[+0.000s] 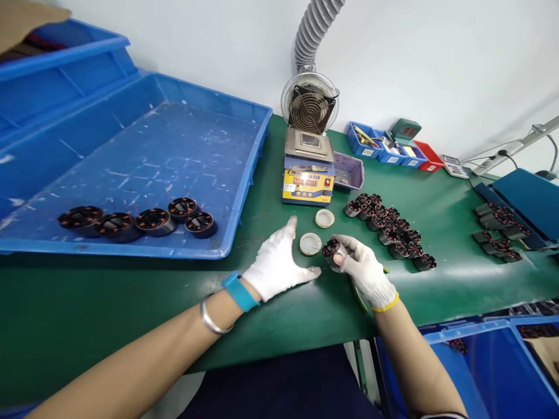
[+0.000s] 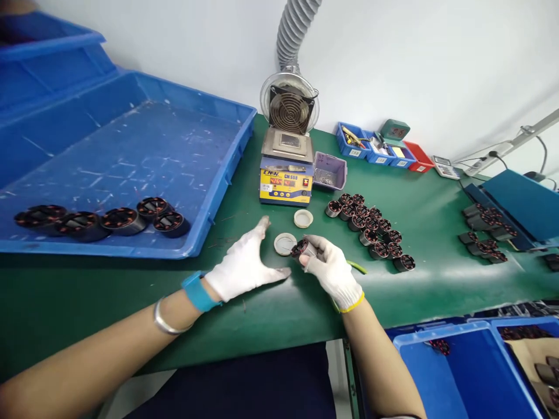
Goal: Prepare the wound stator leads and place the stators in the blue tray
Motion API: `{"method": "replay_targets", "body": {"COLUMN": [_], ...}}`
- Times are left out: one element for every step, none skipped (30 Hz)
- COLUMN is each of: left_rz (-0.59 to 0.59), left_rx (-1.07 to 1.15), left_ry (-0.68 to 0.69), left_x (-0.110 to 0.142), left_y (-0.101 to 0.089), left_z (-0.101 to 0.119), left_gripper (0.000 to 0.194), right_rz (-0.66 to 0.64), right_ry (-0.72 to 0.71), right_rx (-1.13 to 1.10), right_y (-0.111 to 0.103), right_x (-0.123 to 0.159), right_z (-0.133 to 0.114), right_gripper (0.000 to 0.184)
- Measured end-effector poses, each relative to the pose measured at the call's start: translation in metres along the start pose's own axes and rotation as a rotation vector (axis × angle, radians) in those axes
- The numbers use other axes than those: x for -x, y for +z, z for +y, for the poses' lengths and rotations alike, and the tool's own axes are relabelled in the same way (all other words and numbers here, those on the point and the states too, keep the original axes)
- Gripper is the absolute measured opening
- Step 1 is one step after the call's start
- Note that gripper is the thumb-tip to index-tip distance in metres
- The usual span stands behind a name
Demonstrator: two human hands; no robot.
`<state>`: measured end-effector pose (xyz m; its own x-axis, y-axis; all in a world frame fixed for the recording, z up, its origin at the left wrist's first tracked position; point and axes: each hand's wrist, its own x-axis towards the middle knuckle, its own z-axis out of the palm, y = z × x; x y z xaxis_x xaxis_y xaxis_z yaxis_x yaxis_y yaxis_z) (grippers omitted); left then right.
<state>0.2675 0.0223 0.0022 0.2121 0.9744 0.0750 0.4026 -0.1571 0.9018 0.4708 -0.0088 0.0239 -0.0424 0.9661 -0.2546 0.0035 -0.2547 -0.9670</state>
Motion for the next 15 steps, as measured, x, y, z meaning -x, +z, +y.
{"method": "replay_targets", "body": {"left_rz": [-0.026, -0.048, -0.066, -0.077, -0.087, -0.097, -0.110, -0.126, -0.138, -0.145, -0.148, -0.148, -0.147, -0.145, -0.141], "left_rx": [-0.092, -0.168, -0.230, -0.277, -0.308, -0.325, -0.332, -0.333, -0.336, -0.339, -0.342, -0.343, -0.347, -0.356, -0.373], "left_ry": [0.027, 0.060, 0.092, 0.120, 0.139, 0.147, 0.147, 0.143, 0.138, 0.133, 0.135, 0.145, 0.164, 0.190, 0.221], "left_x": [-0.006, -0.011, -0.015, -0.018, -0.019, -0.020, -0.019, -0.019, -0.017, -0.016, -0.015, -0.014, -0.014, -0.014, -0.014], "left_y": [0.006, 0.011, 0.015, 0.019, 0.021, 0.023, 0.023, 0.023, 0.022, 0.021, 0.020, 0.020, 0.019, 0.019, 0.019], "left_z": [-0.003, -0.005, -0.007, -0.008, -0.009, -0.009, -0.009, -0.009, -0.010, -0.010, -0.010, -0.011, -0.011, -0.012, -0.012], "left_gripper": [0.115, 0.111, 0.104, 0.096, 0.089, 0.083, 0.081, 0.080, 0.081, 0.082, 0.083, 0.083, 0.082, 0.081, 0.080], "right_rz": [0.030, 0.058, 0.080, 0.091, 0.089, 0.077, 0.058, 0.038, 0.021, 0.013, 0.011, 0.012, 0.016, 0.021, 0.026], "right_ry": [0.015, 0.029, 0.041, 0.050, 0.053, 0.053, 0.052, 0.052, 0.053, 0.055, 0.055, 0.054, 0.052, 0.049, 0.047], "right_rx": [0.051, 0.102, 0.160, 0.225, 0.293, 0.360, 0.423, 0.480, 0.530, 0.576, 0.615, 0.648, 0.674, 0.693, 0.712], "right_y": [-0.002, -0.003, -0.003, -0.003, -0.003, -0.003, -0.004, -0.005, -0.005, -0.006, -0.006, -0.007, -0.007, -0.007, -0.007], "right_x": [-0.004, -0.008, -0.011, -0.013, -0.015, -0.015, -0.015, -0.015, -0.014, -0.014, -0.013, -0.013, -0.014, -0.014, -0.015], "right_z": [0.000, 0.000, 0.000, 0.001, 0.001, 0.002, 0.002, 0.001, 0.000, -0.001, -0.003, -0.005, -0.006, -0.008, -0.010], "right_gripper": [0.060, 0.060, 0.059, 0.057, 0.055, 0.053, 0.052, 0.051, 0.049, 0.048, 0.046, 0.044, 0.042, 0.040, 0.038]}}
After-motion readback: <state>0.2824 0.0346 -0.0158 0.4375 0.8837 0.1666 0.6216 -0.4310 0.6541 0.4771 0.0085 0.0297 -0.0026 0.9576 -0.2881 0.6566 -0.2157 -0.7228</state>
